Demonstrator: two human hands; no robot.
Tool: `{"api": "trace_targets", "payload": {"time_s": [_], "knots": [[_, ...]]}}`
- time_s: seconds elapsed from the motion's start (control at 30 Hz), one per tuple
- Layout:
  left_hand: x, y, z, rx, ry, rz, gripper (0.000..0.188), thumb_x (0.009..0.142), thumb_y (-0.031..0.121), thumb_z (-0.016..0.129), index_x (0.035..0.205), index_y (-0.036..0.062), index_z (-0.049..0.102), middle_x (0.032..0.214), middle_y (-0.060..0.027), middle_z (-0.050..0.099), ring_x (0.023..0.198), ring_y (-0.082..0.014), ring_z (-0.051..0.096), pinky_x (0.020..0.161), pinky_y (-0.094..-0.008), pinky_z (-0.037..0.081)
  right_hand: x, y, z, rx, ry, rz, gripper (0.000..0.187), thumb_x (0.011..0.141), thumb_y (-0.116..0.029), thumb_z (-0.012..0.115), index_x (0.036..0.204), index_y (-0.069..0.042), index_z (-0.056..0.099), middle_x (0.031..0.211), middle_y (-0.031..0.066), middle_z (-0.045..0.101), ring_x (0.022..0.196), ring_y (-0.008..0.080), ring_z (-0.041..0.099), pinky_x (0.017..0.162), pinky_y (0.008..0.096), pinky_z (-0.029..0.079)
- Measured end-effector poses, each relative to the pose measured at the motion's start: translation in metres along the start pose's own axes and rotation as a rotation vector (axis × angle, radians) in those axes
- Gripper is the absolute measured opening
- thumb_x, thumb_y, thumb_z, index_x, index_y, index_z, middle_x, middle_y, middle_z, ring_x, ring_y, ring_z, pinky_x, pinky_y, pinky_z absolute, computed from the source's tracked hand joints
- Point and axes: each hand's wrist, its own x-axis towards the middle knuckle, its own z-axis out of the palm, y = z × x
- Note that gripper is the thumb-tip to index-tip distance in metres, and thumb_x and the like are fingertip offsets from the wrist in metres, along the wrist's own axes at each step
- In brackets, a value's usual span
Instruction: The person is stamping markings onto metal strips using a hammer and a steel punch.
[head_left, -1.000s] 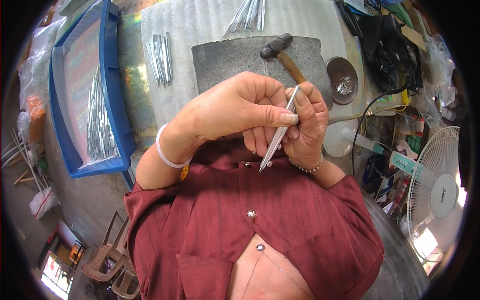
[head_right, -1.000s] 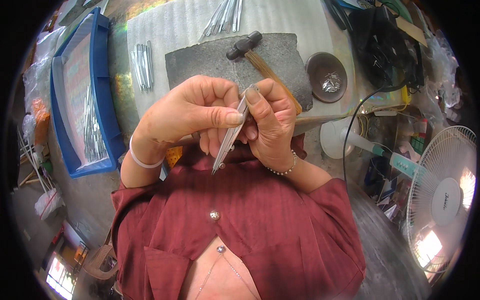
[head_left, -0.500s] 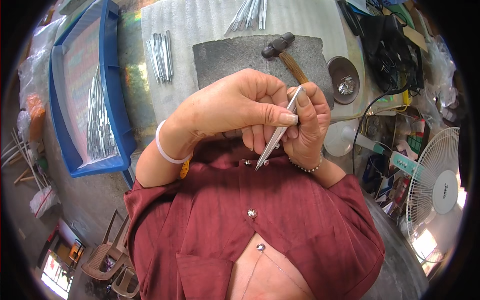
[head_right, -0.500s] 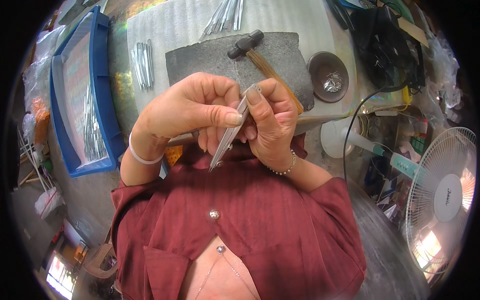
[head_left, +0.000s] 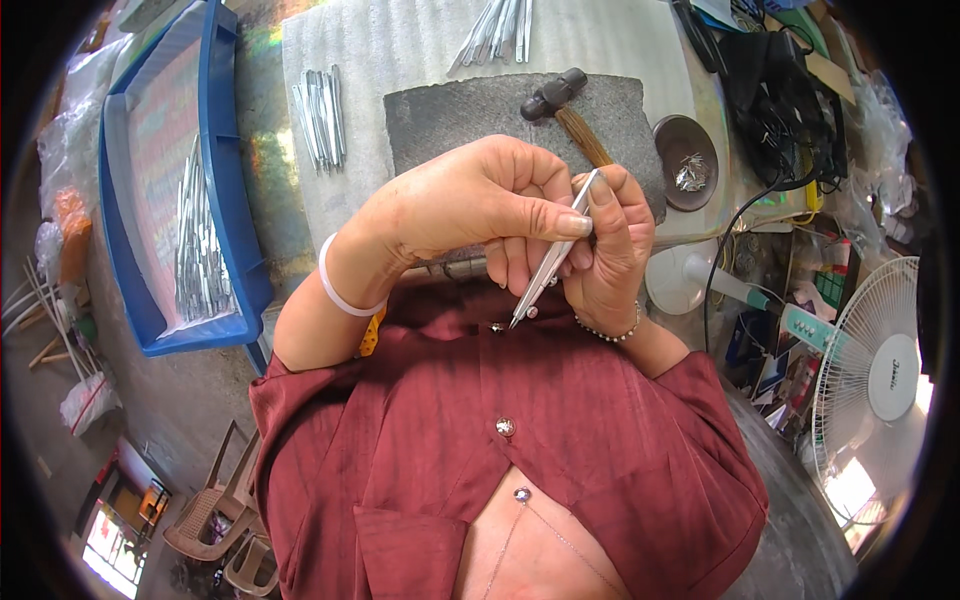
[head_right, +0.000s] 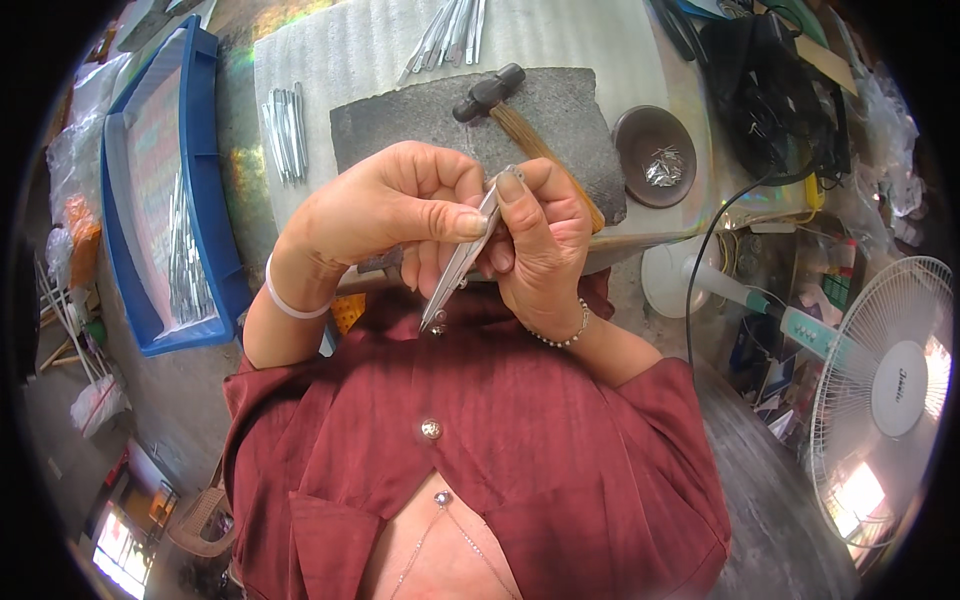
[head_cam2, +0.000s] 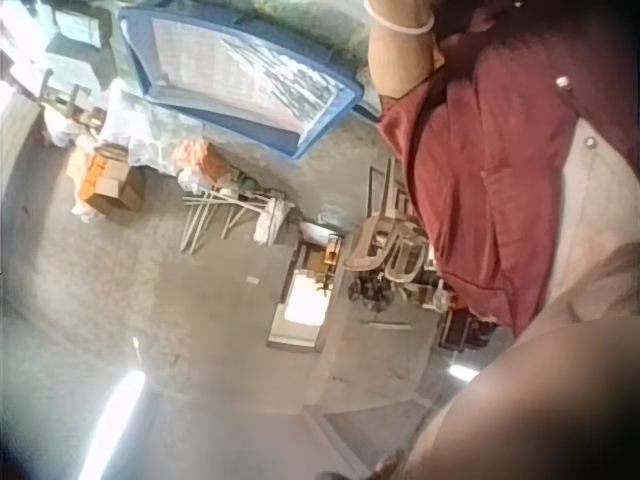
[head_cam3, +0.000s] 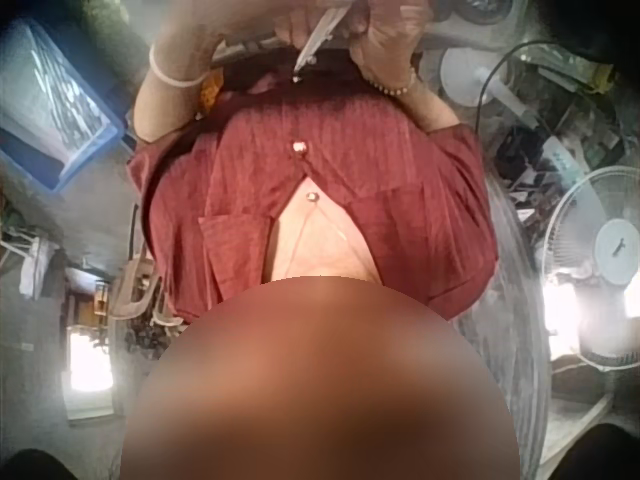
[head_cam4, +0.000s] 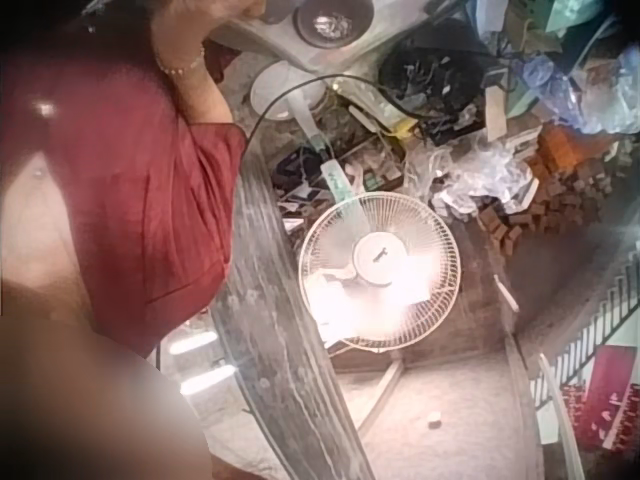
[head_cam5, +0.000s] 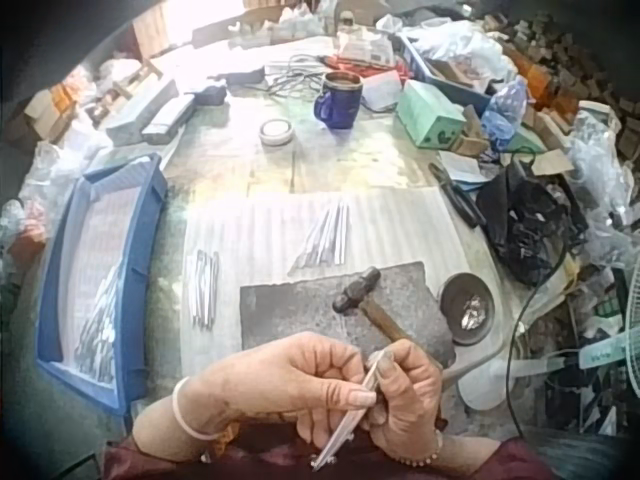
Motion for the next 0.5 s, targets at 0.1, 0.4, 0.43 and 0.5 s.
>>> {"api": "trace_targets", "payload": {"time_s": [0.1, 0.4, 0.43, 0.5], "knots": [[0.002, 0.002, 0.0, 0.002, -0.02, 0.009, 0.026, 0.086, 0.025, 0.065, 0.079, 0.0014, 0.057, 0.064, -0.0076, 0.064, 0.049, -0.0123, 0.062, 0.041, -0.0186, 0.047, 0.001, -0.001, -0.001, -0.015, 0.006, -0.001, 0.015, 0.093, -0.02, 0.054, 0.09, -0.006, 0.054, 0.066, 0.0, 0.054, 0.043, 0.003, 0.042, 0.035, 0.0176, 0.034], [-0.03, -0.002, 0.014, 0.147, 0.366, 0.322, 0.018, 0.09, 0.013, 0.059, 0.077, 0.0024, 0.052, 0.065, -0.005, 0.061, 0.052, -0.0061, 0.056, 0.044, -0.0189, 0.044, 0.069, -0.066, -0.005, -0.404, -0.093, -0.016, 0.017, 0.093, -0.019, 0.052, 0.084, -0.004, 0.053, 0.067, 0.0022, 0.057, 0.047, 0.0034, 0.045, 0.044, 0.0162, 0.037], [-0.037, -0.007, 0.015, 0.084, 0.499, 0.398, 0.015, 0.09, 0.011, 0.058, 0.079, 0.0025, 0.052, 0.067, -0.0058, 0.062, 0.052, -0.0069, 0.057, 0.044, -0.0188, 0.044, 0.089, -0.081, -0.011, -0.513, -0.104, -0.063, 0.018, 0.093, -0.02, 0.052, 0.084, -0.004, 0.054, 0.067, 0.0022, 0.057, 0.045, 0.0029, 0.043, 0.042, 0.0155, 0.035], [-0.046, -0.02, 0.015, -0.063, 0.624, 0.516, 0.007, 0.09, 0.007, 0.055, 0.088, 0.0018, 0.052, 0.07, -0.008, 0.062, 0.053, -0.0092, 0.058, 0.045, -0.0186, 0.045, 0.137, -0.108, -0.029, -0.783, -0.171, -0.157, 0.018, 0.092, -0.019, 0.053, 0.083, -0.003, 0.055, 0.067, 0.0019, 0.057, 0.045, 0.0027, 0.043, 0.042, 0.0154, 0.035]]}}
